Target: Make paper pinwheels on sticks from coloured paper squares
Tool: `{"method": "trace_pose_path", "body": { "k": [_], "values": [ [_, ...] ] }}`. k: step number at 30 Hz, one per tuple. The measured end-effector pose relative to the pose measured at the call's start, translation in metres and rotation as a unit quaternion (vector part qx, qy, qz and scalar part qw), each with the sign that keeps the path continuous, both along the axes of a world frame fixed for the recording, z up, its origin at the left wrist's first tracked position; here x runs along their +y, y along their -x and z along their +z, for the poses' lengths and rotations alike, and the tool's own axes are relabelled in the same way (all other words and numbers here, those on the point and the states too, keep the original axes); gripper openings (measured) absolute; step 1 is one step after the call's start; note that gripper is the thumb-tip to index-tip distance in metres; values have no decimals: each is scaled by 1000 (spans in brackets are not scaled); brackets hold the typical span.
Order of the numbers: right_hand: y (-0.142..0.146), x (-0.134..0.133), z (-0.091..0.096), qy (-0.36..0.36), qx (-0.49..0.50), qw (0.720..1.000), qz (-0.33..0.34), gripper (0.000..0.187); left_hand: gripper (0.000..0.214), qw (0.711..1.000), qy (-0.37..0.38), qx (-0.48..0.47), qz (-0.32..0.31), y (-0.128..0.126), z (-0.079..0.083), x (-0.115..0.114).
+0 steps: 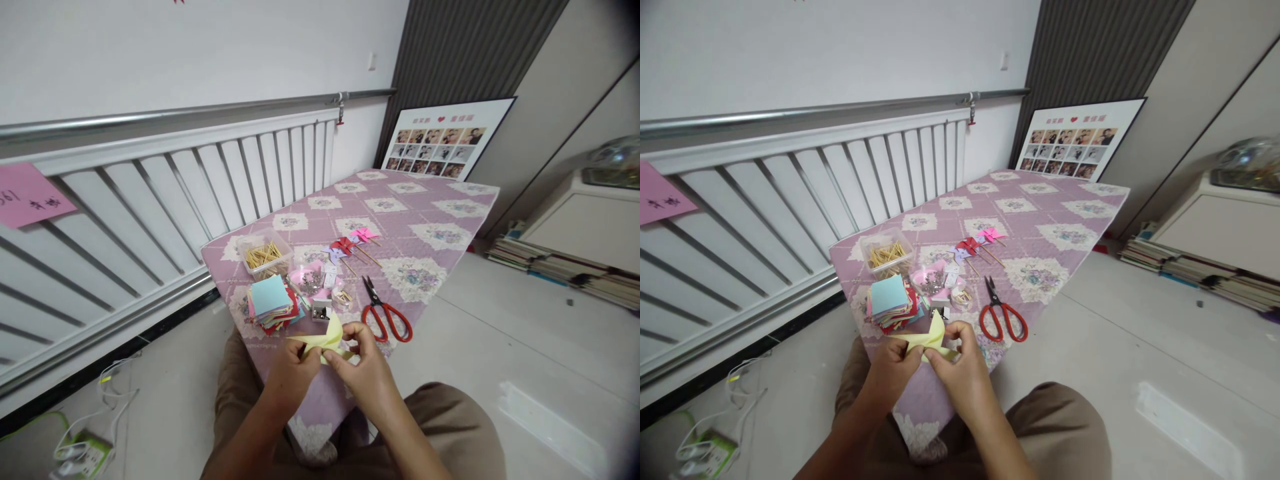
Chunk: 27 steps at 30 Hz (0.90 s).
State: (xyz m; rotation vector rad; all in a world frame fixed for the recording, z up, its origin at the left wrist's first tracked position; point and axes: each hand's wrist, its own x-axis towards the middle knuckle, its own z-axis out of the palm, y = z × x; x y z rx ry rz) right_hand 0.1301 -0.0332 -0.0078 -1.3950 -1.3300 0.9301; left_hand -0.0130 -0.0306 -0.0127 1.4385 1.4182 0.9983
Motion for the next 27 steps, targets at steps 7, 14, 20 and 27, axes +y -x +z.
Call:
{"method": "trace_pose_path", "body": {
  "k": [7,14,20,27],
  "values": [
    [-5,2,-5,35,98,987,123,36,21,1000,-22,-13,3,0,-3,0],
    [-6,0,-5,54,144,977,148,24,14,999,-36,1,-1,3,-1,-1],
    [-5,-1,-5,73,158,977,127,27,11,999,-33,21,0,3,3,-2],
    [-4,0,-7,72,179,973,130,29,10,997,-52,56,-5,3,4,-3]
  ]
}}
